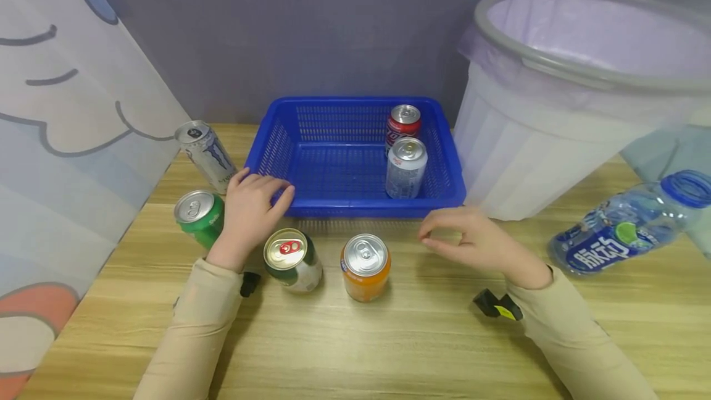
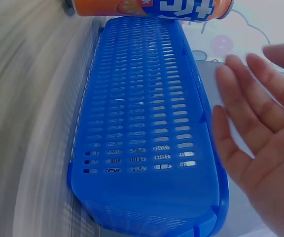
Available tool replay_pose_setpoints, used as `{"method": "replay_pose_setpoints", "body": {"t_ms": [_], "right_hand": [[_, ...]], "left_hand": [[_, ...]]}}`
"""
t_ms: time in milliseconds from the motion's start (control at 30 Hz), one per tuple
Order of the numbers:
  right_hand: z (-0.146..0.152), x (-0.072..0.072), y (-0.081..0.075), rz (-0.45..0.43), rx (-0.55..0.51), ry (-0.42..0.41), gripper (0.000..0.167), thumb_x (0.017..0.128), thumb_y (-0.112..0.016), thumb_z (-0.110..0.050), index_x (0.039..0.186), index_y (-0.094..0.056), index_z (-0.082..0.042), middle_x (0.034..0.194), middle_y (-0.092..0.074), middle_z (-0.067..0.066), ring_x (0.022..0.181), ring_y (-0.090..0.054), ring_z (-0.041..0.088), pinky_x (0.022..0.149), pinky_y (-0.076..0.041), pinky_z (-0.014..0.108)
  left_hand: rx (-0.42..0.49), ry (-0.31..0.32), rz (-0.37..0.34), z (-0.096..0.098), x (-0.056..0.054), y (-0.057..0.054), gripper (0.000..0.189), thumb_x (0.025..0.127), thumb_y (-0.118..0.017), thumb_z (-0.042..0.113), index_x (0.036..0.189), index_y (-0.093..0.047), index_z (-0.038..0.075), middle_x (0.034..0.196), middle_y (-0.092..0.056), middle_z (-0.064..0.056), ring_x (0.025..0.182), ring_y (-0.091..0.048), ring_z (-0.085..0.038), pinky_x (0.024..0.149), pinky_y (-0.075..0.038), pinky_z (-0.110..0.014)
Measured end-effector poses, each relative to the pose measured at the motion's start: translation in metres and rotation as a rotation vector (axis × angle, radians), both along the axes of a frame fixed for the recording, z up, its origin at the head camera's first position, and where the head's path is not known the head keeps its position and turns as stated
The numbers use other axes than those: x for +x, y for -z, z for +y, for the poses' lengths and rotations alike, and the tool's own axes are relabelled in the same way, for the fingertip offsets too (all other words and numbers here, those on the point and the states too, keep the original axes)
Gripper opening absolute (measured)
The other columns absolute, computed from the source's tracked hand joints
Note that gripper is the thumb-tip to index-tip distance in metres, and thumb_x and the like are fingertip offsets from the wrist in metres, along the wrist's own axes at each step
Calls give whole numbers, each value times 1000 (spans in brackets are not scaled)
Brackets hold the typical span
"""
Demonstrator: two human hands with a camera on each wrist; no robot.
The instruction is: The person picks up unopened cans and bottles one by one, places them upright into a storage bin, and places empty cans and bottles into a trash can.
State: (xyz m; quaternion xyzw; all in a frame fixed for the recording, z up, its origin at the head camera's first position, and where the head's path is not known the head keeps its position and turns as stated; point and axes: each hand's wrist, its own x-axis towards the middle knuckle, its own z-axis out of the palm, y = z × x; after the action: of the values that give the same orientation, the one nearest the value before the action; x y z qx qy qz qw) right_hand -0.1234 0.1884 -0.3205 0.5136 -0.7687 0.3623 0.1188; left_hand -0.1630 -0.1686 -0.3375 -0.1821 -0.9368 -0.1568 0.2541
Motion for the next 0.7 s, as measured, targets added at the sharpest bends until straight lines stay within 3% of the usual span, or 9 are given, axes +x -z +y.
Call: {"method": "replay_pose_setpoints", "body": {"t_ms": [300, 700], "right_hand": [[-2, 2, 2, -104, 303, 33, 13, 84, -68, -13, 97, -68, -13, 92, -70, -6, 85, -63, 7, 75, -54, 28], [-8, 0, 13, -204, 368, 17, 16, 87, -65, -14, 101, -65, -6, 96, -70, 3, 92, -65, 14, 82, -54, 32]], "left_hand": [[4, 0, -4, 0, 0, 0, 35, 92, -52, 34, 94, -72, 5, 94, -72, -12, 93, -62, -32, 107, -29, -51], [6, -1, 3, 0, 0, 0, 34, 92, -52, 33, 94, -72, 4, 93, -72, -12, 92, -62, -32, 106, -30, -51]]}}
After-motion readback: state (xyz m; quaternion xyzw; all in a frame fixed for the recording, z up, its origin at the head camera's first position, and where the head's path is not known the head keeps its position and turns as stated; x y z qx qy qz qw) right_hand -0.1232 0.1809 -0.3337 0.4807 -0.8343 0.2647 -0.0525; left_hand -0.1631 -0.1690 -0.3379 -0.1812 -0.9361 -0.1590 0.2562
